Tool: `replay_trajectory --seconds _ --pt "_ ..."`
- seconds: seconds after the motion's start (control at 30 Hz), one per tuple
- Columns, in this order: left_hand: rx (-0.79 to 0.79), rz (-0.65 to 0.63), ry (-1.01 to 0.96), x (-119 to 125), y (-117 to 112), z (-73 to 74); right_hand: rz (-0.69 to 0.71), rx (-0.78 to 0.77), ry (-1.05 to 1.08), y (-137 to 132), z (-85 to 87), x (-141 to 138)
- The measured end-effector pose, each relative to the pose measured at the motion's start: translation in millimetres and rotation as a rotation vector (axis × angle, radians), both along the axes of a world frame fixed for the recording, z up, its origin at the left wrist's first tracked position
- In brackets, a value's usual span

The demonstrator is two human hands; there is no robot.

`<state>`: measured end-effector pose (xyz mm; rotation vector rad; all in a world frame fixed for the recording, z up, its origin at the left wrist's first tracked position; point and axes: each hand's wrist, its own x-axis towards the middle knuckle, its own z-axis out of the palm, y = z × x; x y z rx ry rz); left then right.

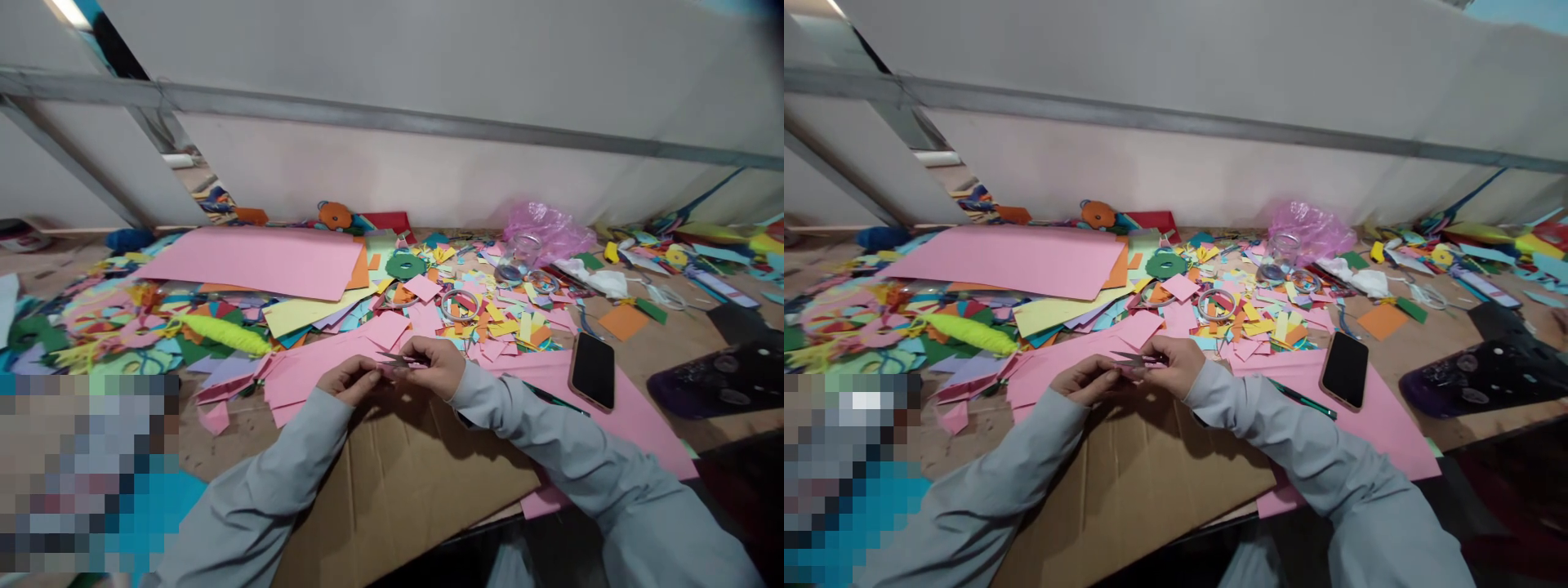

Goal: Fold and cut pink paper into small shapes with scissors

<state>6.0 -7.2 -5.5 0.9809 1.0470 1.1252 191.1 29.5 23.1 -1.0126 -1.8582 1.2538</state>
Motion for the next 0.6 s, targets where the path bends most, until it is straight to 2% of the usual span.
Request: replay_trajectory --seconds 0.2,0.4,0.6 --pt "0.235 -0.012 0.241 -1.2 1.4 -6.0 0.033 0.048 -0.019 -2.4 -3.8 0.1" --pt "0.074 -0.047 0.125 2.3 0.0 -1.7 0.035 -0.027 0.017 -3.5 -9.7 -3.0" --pt "0.055 -0.092 0.134 -0.3 2.1 -0.6 0.052 -0.021 0.057 -3.5 -3.4 -1.4"
